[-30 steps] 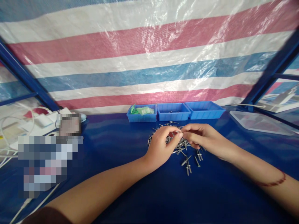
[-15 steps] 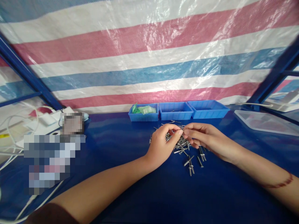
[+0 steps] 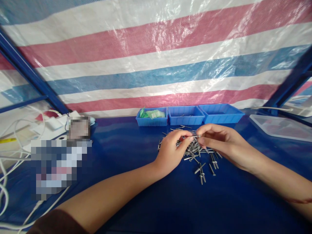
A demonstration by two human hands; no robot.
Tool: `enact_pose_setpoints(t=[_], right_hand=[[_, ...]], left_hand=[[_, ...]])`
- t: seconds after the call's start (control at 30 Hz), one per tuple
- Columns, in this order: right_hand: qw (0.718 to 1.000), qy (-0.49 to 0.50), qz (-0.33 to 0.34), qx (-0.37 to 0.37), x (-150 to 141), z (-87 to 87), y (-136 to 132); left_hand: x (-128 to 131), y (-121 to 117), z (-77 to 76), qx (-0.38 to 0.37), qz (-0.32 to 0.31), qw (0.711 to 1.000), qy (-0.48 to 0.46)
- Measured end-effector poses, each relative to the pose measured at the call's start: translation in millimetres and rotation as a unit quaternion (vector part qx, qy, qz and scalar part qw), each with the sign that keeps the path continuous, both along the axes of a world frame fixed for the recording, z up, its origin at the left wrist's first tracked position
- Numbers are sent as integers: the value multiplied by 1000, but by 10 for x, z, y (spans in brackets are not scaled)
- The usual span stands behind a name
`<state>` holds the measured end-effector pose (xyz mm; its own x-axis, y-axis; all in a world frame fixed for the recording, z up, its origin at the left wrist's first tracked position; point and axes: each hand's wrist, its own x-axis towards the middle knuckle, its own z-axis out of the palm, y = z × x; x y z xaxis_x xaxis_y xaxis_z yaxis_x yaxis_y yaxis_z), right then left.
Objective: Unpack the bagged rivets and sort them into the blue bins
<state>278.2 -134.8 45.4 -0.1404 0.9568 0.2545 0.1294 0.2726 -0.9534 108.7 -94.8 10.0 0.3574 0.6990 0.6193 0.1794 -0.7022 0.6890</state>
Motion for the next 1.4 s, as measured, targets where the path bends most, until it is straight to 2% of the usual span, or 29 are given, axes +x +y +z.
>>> enact_pose_setpoints(t=[0.13, 0.23, 0.3, 0.4, 0.5, 0.63, 0.73, 0.8, 0.9, 0.93, 1.0, 1.03, 1.1, 1.2, 1.4], right_hand=[[986, -133, -17, 103, 37, 2, 13], [946, -255, -32, 196, 41, 21, -1], [924, -303, -30, 232, 32, 54, -9], [913, -325, -50, 242, 33, 119, 49], [894, -346, -148, 241, 91, 161, 268], [840, -409, -279, 220, 206, 114, 753], [817, -455, -296, 193, 246, 26, 1031], [814, -465, -292, 190, 250, -15, 1071], [829, -460, -261, 183, 269, -3, 888], [844, -456, -223, 175, 287, 18, 778], [875, -450, -103, 148, 341, 64, 534], [882, -451, -38, 130, 372, 83, 417], [883, -456, 36, 104, 435, 96, 224], [880, -463, 60, 93, 499, 63, 88], [858, -499, 81, 94, 494, -4, 106]], left_hand=[[1, -7, 22, 25, -22, 999, 17], [0, -22, 36, 35, -26, 999, 29], [-2, -30, 34, 31, -24, 998, 41], [1, -28, 7, 10, -8, 999, 40], [10, -10, -31, -17, 19, 1000, 5], [16, 3, -45, -40, 26, 999, -10], [9, -5, -27, -42, 29, 999, -10], [4, -11, -16, -38, 27, 999, -9], [2, -10, -15, -34, 25, 999, -5], [3, -7, -17, -33, 24, 999, -4], [6, -1, -24, -34, 23, 999, -2], [7, 2, -28, -33, 23, 999, -2], [9, 7, -33, -32, 22, 999, -1], [10, 5, -33, -31, 23, 999, 0], [10, -7, -11, -28, 29, 999, 8]])
